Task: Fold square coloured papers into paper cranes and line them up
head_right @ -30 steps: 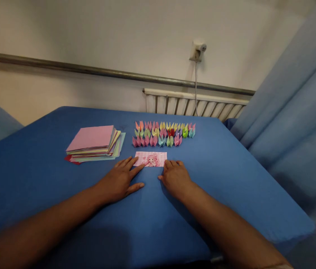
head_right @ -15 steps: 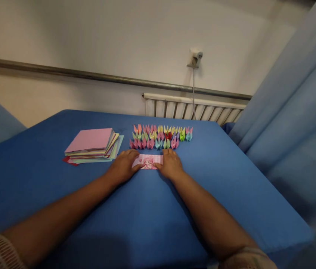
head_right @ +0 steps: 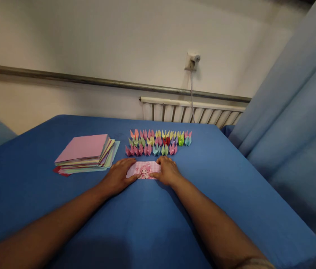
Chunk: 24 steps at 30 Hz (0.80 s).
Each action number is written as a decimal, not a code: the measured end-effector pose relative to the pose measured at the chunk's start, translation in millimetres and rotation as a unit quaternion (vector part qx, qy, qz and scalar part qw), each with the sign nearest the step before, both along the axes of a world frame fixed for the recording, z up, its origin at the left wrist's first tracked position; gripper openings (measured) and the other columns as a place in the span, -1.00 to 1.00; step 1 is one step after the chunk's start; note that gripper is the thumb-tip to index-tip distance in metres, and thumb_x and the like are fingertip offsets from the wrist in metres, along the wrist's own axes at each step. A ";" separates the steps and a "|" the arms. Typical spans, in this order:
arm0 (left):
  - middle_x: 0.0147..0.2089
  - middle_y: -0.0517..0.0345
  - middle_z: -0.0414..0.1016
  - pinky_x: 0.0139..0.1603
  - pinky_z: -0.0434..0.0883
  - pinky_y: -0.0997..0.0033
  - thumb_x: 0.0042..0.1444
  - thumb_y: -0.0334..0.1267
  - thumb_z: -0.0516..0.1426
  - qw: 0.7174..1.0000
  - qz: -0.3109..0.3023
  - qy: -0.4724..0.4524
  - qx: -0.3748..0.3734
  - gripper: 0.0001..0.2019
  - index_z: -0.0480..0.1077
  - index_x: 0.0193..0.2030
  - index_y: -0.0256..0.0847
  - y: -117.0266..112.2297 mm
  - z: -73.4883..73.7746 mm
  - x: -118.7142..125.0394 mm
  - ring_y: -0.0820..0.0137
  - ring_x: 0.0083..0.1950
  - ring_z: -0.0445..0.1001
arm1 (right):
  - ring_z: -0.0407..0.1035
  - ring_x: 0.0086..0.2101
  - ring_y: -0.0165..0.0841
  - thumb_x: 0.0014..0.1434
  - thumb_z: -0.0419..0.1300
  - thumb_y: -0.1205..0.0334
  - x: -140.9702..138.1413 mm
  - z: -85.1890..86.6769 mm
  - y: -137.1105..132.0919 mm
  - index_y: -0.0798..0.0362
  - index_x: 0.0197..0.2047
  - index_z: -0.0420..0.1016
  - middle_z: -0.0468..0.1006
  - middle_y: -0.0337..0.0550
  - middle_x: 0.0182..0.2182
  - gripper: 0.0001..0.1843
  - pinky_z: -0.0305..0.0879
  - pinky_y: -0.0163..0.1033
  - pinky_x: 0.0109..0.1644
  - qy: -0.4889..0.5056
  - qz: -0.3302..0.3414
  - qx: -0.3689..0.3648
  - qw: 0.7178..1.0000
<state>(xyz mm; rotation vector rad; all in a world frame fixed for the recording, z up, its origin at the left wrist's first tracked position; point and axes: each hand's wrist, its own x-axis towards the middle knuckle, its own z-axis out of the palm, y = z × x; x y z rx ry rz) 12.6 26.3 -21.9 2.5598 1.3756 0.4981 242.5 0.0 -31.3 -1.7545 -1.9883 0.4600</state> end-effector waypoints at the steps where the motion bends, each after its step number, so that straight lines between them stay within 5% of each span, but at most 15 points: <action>1: 0.20 -0.09 0.36 0.24 0.20 0.06 0.11 0.00 0.12 1.000 -0.002 -0.004 -0.001 -0.45 0.27 0.19 -0.24 0.1 0.2 -0.4 0.08 0.23 0.28 | 0.36 -0.12 -0.26 -0.07 0.39 0.05 -0.6 1.1 -0.8 0.06 -0.04 0.37 0.48 -0.07 -0.10 -0.44 0.23 -0.17 -0.06 0.015 0.007 0.000 1.000; 4: 0.20 -0.13 0.36 0.23 0.22 0.06 0.11 -0.01 0.12 1.000 -0.007 -0.019 -0.004 -0.44 0.26 0.19 -0.27 -0.6 0.4 -1.6 0.08 0.22 0.29 | 0.37 -0.10 -0.26 -0.07 0.40 0.07 -2.0 4.3 -3.2 0.05 0.07 0.32 0.48 -0.07 -0.05 -0.35 0.23 -0.18 -0.04 0.037 0.021 -0.004 0.999; 10: 0.24 -0.19 0.31 0.22 0.24 0.04 0.07 -0.02 0.16 0.999 -0.001 -0.033 -0.022 -0.38 0.22 0.22 -0.31 -1.5 1.4 -0.4 0.05 0.25 0.27 | 0.33 -0.08 -0.23 -0.08 0.39 -0.02 -0.6 0.1 -3.3 0.04 -0.09 0.47 0.44 -0.08 -0.10 -0.48 0.21 -0.13 -0.01 0.010 0.022 -0.011 1.000; 18: 0.19 -0.19 0.35 0.09 0.34 0.09 -0.03 -0.01 0.24 0.990 0.028 -0.118 -0.079 -0.14 0.00 0.36 -0.26 -1.5 5.9 0.3 0.07 0.13 0.39 | 0.37 -0.28 -0.38 0.03 0.22 0.27 1.1 -8.1 -6.7 0.03 -0.11 0.34 0.48 -0.25 -0.27 -0.68 0.28 -0.26 -0.18 0.232 0.069 0.019 0.970; 21: 0.01 -0.05 0.49 -0.03 0.41 0.19 -0.06 -0.03 0.26 0.965 0.042 -0.220 -0.136 -0.17 0.07 0.32 -0.26 -1.6 9.8 3.6 0.18 -0.04 0.50 | 0.38 -0.31 -0.36 0.03 0.20 0.24 0.8 -6.2 -7.6 0.03 -0.01 0.30 0.48 -0.23 -0.29 -0.59 0.30 -0.24 -0.19 0.294 0.055 0.044 0.953; 24: -0.11 0.03 0.56 -0.07 0.43 0.24 -0.08 -0.01 0.26 0.908 0.026 -0.337 -0.246 -0.35 0.33 0.13 -0.30 -1.5 12.7 7.8 0.25 -0.14 0.53 | 0.39 -0.32 -0.35 -0.02 0.26 0.16 0.1 -4.2 -4.6 0.03 -0.06 0.32 0.49 -0.21 -0.30 -0.57 0.32 -0.23 -0.18 0.368 0.027 0.063 0.927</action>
